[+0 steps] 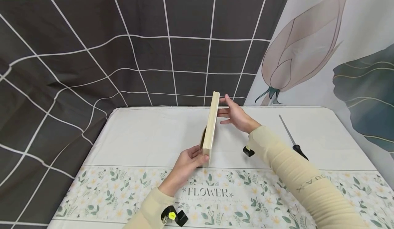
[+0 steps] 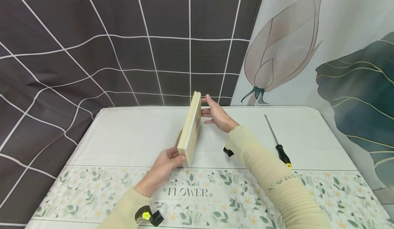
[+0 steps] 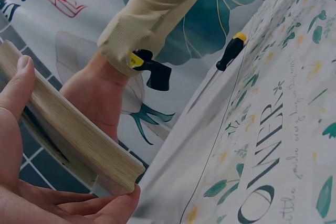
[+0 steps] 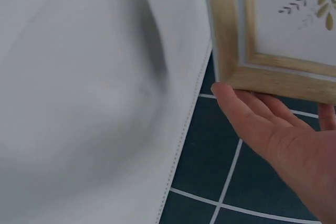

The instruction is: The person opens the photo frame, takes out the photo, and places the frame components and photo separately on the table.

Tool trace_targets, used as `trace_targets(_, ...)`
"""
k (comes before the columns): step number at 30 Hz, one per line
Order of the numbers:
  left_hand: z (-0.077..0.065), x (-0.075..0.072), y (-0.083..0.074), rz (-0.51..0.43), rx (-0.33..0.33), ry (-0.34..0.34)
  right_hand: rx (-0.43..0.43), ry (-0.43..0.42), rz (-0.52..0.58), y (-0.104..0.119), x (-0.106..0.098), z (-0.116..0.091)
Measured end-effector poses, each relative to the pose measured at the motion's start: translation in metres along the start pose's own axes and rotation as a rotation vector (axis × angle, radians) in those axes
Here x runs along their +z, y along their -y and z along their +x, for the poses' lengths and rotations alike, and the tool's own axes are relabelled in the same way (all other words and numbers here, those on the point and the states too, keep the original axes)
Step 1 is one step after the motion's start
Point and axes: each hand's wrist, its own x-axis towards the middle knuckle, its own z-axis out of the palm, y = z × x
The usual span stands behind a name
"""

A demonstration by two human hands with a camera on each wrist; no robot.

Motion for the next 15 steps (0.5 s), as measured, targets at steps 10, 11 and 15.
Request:
trace_targets(10, -0.002, -0.001, 0.001, 0.073, -0.033, -0.046, -0.067, -0.093, -0.120, 0.011, -0.004, -0.002)
trace_targets(11, -0.002, -0.002, 0.001, 0.075, -0.038, -0.048, -0.080, -0.101, -0.127, 0.012, -0.004, -0.002)
trace_targets(15, -0.002, -0.003, 0.000, 0.054, -0.052, -0.053, -0.117, -0.120, -0.156, 0.014, -0.006, -0.003)
